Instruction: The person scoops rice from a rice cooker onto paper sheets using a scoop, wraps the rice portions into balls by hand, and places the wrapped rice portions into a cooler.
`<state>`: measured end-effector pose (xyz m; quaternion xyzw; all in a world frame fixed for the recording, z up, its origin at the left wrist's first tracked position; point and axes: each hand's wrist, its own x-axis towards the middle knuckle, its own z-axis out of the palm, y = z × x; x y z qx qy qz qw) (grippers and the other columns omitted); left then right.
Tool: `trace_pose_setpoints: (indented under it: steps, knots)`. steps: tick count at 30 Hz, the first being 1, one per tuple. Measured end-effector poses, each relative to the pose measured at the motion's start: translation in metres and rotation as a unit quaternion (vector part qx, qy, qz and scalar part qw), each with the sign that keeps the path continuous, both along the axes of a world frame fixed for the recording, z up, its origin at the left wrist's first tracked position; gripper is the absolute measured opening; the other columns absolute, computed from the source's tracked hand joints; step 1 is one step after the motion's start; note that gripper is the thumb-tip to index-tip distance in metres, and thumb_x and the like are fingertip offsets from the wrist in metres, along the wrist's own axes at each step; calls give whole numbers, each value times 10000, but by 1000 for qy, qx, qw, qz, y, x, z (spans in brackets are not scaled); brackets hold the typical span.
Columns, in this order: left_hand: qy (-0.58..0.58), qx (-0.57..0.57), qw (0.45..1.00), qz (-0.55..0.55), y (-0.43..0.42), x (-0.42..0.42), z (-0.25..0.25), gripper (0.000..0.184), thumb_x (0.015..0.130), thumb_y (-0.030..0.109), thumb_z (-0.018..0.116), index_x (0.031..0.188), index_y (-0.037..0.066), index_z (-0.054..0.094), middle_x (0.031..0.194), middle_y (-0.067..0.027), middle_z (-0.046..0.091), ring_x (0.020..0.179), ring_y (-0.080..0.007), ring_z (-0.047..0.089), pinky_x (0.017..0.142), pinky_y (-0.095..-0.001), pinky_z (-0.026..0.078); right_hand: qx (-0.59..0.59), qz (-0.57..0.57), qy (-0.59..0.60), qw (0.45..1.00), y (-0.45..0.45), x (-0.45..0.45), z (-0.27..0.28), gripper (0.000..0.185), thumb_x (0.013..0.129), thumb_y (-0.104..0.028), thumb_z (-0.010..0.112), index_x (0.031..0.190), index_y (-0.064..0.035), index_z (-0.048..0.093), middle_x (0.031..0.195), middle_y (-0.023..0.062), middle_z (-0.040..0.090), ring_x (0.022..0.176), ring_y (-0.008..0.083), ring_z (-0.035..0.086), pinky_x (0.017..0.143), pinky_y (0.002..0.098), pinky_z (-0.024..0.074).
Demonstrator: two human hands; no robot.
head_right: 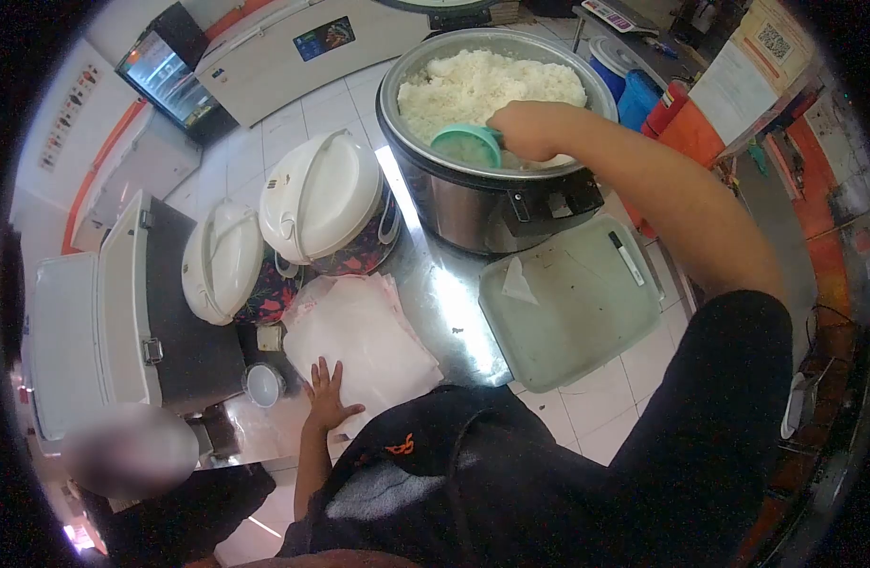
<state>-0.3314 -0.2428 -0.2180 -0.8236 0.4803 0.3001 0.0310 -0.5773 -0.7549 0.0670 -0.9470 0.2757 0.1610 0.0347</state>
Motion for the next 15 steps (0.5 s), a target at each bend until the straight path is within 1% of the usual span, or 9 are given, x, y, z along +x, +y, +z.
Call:
trace_pose_setpoints:
  steps: [2, 4, 5, 7, 8, 10, 12, 14, 15]
  knots:
    - [3, -1, 1000, 4, -1, -1, 1, 1235, 610, 531, 857, 1570, 174, 167, 1624, -216, -70, 1492, -432, -59, 1128, -693, 21, 30, 21, -7, 999, -14, -14, -1, 324, 922, -125, 538, 1232, -53, 599, 1071, 227, 668, 996, 394, 638, 885, 475, 492]
    - [6, -2, 1000, 9, -2, -1, 4, 1238, 607, 520, 863, 1570, 172, 166, 1624, -217, -68, 1492, -431, -59, 1129, -692, 17, 87, 57, -71, 992, -29, -26, -1, 408, 923, -145, 563, 1330, -123, 568, 1129, 204, 664, 1041, 392, 618, 920, 470, 473]
    - [7, 0, 1000, 10, -3, -1, 5, 1237, 605, 515, 865, 1569, 170, 171, 1624, -218, -66, 1492, -431, -56, 1132, -687, 19, 89, 59, -70, 992, -26, -27, 2, 408, 923, -145, 563, 1330, -123, 568, 1129, 204, 664, 1041, 392, 618, 920, 470, 473]
    - [13, 6, 1000, 12, -2, -2, 5, 1235, 604, 509, 868, 1568, 168, 176, 1623, -219, -63, 1492, -432, -53, 1134, -683, 22, -133, 15, -239, 962, -14, -34, 13, 479, 922, -157, 586, 1395, -209, 528, 1093, 155, 663, 1014, 370, 621, 883, 462, 491]
    - [15, -4, 1000, 11, -1, -1, 5, 1230, 604, 504, 870, 1567, 167, 183, 1624, -219, -61, 1492, -431, -52, 1137, -679, 26, -130, 15, -237, 963, -13, -35, 17, 479, 922, -157, 586, 1395, -209, 528, 1093, 155, 663, 1014, 370, 621, 883, 462, 491]
    - [16, -13, 1000, 11, -4, -1, 4, 1224, 604, 498, 871, 1566, 166, 190, 1624, -218, -60, 1492, -431, -51, 1140, -674, 29, -276, 54, -217, 935, -12, -35, 22, 478, 940, -148, 526, 1399, -280, 517, 1078, 145, 661, 965, 347, 660, 832, 452, 534]
    - [16, 6, 1000, 17, -6, -2, 9, 1214, 607, 495, 871, 1564, 164, 201, 1624, -220, -59, 1491, -438, -47, 1142, -670, 47, -267, 26, -224, 937, -15, -33, 23, 474, 956, -135, 491, 1411, -267, 494, 1065, 130, 644, 941, 324, 671, 783, 439, 554]
    - [9, 4, 1000, 10, -4, -2, 7, 1215, 607, 494, 871, 1564, 163, 200, 1624, -219, -58, 1491, -438, -45, 1139, -674, 53, -361, -34, -182, 914, -16, -28, 27, 455, 947, -117, 483, 1397, -184, 494, 1026, 153, 665, 898, 334, 687, 753, 448, 563]
    - [1, 0, 1000, 4, -4, -2, 6, 1215, 608, 492, 872, 1564, 162, 199, 1624, -218, -56, 1491, -438, -43, 1137, -678, 58, -360, -36, -182, 914, -19, -27, 25, 455, 947, -117, 483, 1397, -184, 494, 1026, 153, 665, 898, 334, 687, 753, 448, 563]
